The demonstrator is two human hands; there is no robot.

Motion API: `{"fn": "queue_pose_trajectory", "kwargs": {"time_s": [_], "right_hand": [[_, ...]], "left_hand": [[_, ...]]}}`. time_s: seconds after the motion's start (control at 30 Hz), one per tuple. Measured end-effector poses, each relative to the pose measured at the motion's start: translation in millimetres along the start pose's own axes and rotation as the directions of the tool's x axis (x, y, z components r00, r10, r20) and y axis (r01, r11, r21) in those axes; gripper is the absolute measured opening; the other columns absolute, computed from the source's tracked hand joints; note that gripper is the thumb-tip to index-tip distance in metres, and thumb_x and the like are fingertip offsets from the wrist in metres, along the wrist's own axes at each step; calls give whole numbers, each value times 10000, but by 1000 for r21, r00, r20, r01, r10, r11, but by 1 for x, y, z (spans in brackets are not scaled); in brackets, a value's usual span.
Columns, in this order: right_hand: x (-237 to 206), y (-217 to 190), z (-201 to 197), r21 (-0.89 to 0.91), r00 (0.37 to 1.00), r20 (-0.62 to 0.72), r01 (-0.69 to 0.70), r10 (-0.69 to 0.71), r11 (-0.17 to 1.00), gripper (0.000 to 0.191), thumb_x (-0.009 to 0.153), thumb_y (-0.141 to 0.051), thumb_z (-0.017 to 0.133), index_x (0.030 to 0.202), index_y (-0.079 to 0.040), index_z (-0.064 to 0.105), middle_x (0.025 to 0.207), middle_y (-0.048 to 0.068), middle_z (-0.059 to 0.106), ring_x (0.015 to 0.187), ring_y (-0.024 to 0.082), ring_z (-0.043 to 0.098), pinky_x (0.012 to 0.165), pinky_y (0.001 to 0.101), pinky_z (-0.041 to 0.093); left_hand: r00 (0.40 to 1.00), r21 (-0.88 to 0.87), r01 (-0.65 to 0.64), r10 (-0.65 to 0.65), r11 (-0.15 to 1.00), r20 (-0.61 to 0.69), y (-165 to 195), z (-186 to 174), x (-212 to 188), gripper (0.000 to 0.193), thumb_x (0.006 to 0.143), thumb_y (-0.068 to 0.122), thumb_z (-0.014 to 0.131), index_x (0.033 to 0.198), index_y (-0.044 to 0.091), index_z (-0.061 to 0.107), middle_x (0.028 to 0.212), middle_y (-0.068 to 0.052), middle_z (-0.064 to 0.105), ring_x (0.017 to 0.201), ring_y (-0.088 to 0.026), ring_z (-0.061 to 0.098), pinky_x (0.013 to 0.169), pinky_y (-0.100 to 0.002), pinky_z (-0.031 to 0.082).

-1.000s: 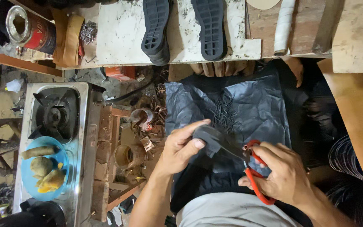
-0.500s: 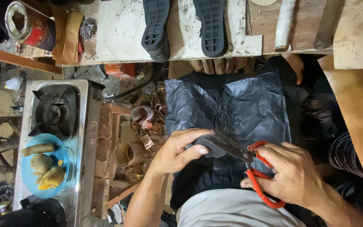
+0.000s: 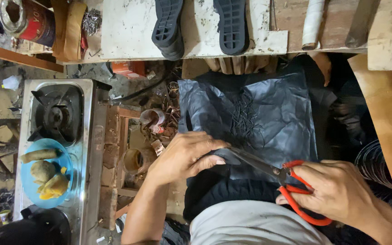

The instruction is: The person sits at a cluttered workbench and uses red-handled scissors to trim the edges of black rubber shoe soles, rotating each sole to cut around its perimeter. Finished soles are placed on the bench above the work area and another sole is picked up to continue trimming.

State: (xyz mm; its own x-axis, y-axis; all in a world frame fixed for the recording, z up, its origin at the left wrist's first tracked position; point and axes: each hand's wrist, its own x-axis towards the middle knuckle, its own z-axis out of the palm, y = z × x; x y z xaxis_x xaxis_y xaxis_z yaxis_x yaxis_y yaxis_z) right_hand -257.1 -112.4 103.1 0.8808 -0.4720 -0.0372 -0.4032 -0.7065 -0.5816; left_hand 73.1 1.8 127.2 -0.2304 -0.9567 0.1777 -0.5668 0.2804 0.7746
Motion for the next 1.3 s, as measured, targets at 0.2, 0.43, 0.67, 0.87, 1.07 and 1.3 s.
{"fn": "queue_pose_trajectory", "kwargs": {"time_s": [0.2,0.43,0.67,0.87,1.07,1.3], "right_hand": [[-5,7,0,-74,1000,-10,24,-24,997,567,627,-527,902,908,-73,712,737,29,725,581,228,700,533,333,539],[8,-9,23,134,949,-124,-274,290,953,533,595,-381,970,933,-55,717,694,37,692,589,180,646,536,325,530],[30,-33,39,80,923,-385,0,31,997,633,589,-471,896,955,-6,670,814,90,694,641,272,663,582,367,523],[34,-32,41,99,929,-369,32,7,995,607,586,-489,889,879,-11,658,726,70,666,571,258,637,542,376,506],[20,-16,39,144,969,-237,-33,67,989,529,597,-477,915,759,-54,642,601,40,611,505,222,616,510,359,505],[26,-25,27,98,944,-331,13,20,995,628,539,-453,901,919,-1,688,747,84,686,514,242,607,503,355,502]], "left_hand": [[1000,-4,-14,13,1000,-20,-8,2,-5,294,928,263,750,1130,52,711,876,-97,686,815,-297,668,710,-401,518],[862,-798,-39,-383,602,-331,-39,56,-20,348,966,96,765,1227,28,546,1128,-65,696,1032,-170,653,925,-338,535],[771,-947,-256,-551,193,-320,-56,117,-20,374,926,62,782,1202,63,529,1059,-73,687,869,-119,608,743,-274,474],[832,-966,-218,-492,137,-257,-53,128,-23,320,944,43,751,1174,61,531,1109,-80,686,1016,-155,649,928,-346,532],[859,-958,-175,-440,229,-262,-62,120,-29,337,956,8,760,1212,50,545,1136,-77,681,1059,-158,644,972,-346,523],[876,-958,-131,-423,256,-232,-66,118,-32,332,946,15,760,1205,55,556,1122,-69,686,1041,-149,648,957,-334,529]]}}
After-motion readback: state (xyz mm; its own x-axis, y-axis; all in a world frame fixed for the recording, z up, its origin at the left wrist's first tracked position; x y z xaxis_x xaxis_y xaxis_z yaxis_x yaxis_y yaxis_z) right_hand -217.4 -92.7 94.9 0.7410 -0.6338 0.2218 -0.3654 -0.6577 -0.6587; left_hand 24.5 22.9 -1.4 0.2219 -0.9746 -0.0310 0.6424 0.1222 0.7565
